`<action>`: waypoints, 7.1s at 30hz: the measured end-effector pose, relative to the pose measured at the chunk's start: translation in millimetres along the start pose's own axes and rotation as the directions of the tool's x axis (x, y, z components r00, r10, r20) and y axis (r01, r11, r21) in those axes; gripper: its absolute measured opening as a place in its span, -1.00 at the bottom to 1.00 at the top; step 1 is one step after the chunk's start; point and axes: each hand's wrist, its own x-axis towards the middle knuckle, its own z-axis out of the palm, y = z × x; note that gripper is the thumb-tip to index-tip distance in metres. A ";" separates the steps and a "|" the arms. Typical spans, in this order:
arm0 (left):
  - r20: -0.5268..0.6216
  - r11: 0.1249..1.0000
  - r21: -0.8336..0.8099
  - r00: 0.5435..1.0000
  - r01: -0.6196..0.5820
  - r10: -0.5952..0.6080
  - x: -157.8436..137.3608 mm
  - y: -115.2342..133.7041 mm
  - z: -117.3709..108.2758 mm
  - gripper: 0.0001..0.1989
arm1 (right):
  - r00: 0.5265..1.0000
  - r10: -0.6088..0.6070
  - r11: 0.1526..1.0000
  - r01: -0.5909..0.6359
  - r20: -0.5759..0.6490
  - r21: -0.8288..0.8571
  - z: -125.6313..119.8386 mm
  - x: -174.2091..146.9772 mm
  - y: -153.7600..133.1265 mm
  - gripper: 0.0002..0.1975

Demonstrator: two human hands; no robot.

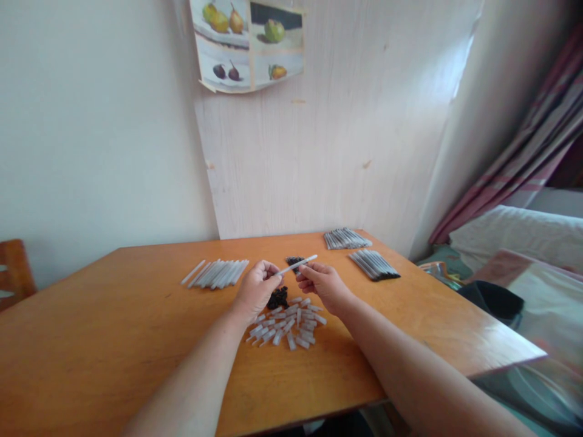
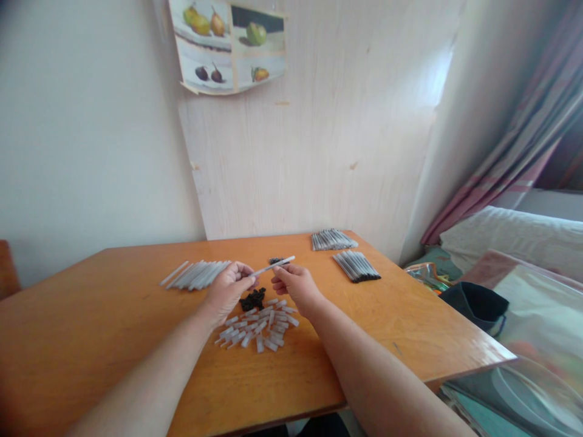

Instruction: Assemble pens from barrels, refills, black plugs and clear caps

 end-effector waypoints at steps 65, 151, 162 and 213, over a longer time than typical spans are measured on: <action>0.325 0.508 0.750 0.905 -0.423 0.274 -5.7 0.5 -0.9 -0.79 | 0.956 -0.159 -0.015 -0.251 -0.246 -0.968 -82.1 30.1 -3.7 -0.67; 0.081 0.534 0.805 0.939 -0.260 0.335 10.7 7.1 -36.3 -0.74 | 0.987 -0.158 0.130 0.012 -0.009 -0.991 -61.7 32.2 3.7 -0.70; -0.315 0.652 0.758 0.887 0.021 0.338 25.8 5.9 -75.2 -0.68 | 0.984 -0.169 0.060 -0.042 -0.051 -0.997 -59.6 36.9 11.7 -0.74; -0.477 0.139 0.876 0.871 0.461 0.116 23.4 -19.4 -99.2 -0.71 | 0.969 -0.222 0.083 -0.089 -0.105 -0.993 -69.5 40.5 14.9 -0.72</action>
